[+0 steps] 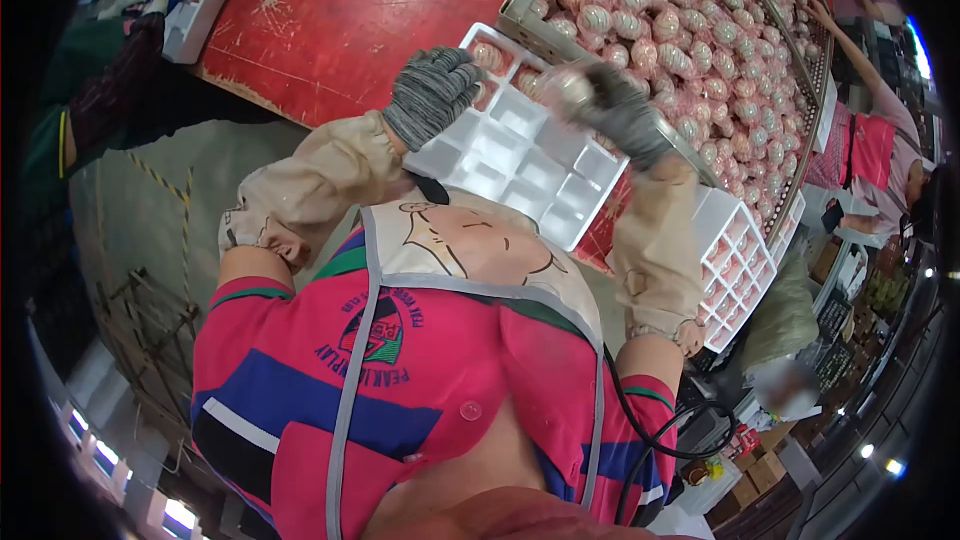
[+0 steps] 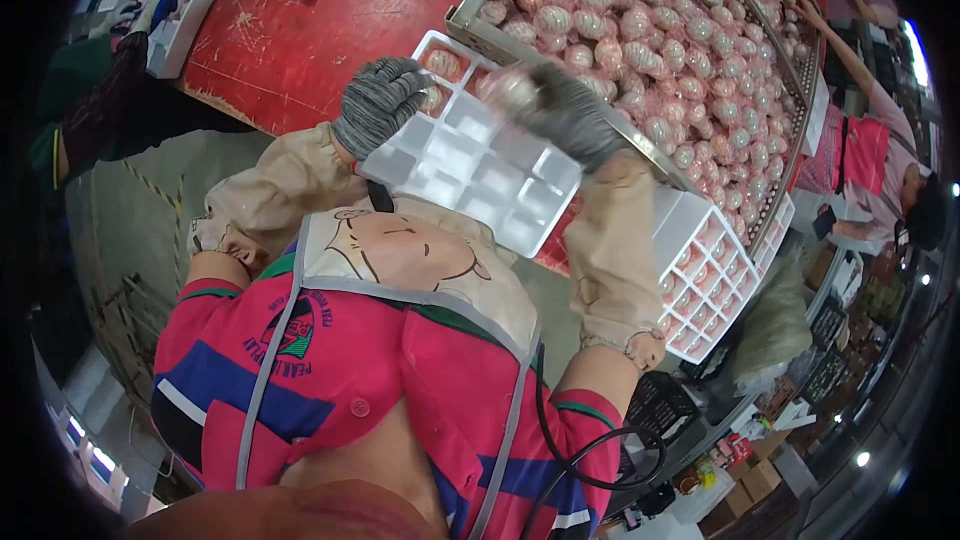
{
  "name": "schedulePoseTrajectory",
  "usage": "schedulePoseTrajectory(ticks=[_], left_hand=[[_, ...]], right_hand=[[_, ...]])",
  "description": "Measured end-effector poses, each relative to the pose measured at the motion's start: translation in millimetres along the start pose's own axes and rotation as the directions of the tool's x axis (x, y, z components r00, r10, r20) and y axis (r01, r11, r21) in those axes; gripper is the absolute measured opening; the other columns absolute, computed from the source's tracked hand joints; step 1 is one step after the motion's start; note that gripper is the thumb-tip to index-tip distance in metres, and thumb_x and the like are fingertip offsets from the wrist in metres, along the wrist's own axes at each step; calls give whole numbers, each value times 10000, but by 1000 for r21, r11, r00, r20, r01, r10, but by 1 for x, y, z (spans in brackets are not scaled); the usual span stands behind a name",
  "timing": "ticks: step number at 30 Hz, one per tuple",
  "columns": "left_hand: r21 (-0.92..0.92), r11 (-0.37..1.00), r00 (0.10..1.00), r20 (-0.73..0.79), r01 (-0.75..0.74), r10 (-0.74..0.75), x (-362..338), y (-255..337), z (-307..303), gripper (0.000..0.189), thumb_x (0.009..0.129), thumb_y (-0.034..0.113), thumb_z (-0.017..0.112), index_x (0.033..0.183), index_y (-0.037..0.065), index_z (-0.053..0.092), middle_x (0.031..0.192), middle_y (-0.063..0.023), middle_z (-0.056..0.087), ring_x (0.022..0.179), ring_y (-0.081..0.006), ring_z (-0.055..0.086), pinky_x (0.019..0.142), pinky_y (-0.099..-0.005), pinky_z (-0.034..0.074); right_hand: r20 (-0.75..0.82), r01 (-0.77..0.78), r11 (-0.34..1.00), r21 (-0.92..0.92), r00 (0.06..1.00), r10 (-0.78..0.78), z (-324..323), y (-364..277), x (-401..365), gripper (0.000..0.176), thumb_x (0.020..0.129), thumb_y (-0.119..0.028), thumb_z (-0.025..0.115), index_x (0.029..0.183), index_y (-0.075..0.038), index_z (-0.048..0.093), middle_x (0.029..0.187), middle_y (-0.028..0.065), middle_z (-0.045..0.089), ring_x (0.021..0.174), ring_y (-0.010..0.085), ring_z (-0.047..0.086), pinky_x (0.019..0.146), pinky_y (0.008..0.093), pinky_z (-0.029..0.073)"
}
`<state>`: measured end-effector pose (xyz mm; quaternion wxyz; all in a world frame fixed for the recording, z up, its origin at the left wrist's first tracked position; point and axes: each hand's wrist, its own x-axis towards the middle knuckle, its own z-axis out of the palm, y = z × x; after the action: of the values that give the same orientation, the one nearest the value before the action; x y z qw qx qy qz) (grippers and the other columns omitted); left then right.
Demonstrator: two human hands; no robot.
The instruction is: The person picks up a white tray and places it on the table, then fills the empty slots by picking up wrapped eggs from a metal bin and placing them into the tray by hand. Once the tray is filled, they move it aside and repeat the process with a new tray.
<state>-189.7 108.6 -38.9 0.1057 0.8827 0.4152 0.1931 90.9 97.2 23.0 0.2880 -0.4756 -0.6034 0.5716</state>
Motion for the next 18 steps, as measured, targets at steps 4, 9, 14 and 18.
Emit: schedulePoseTrajectory(ticks=[4,9,14,18], left_hand=[[-422,906,998,59,26,-1,-3,13,18,355,731,177,710,1076,131,644,1153,-103,550,1046,-263,541,862,-350,475],[-253,967,987,147,-27,66,6,15,40,380,735,254,717,1095,154,648,1226,-139,485,1040,-274,536,888,-377,461],[-206,977,989,118,-59,84,16,21,49,363,711,271,714,1049,151,659,1101,-121,527,978,-282,541,845,-407,446],[-184,982,969,235,-33,76,12,17,52,321,682,277,716,967,141,661,943,-82,537,900,-276,537,807,-428,420]], right_hand=[[25,-67,851,-520,995,93,39,63,6,481,768,-348,654,1111,-22,575,1056,217,586,988,318,577,849,406,463],[-62,70,530,-845,972,-227,51,52,-18,510,760,-371,665,1144,-50,565,1095,208,574,1009,344,564,868,432,451],[-183,-103,560,-822,979,-87,61,65,-29,389,778,-350,655,1048,-75,604,933,135,600,872,307,590,724,425,478],[-131,-75,536,-841,989,-67,69,68,-25,314,841,-367,558,976,-89,617,871,120,620,811,293,613,664,430,485]])
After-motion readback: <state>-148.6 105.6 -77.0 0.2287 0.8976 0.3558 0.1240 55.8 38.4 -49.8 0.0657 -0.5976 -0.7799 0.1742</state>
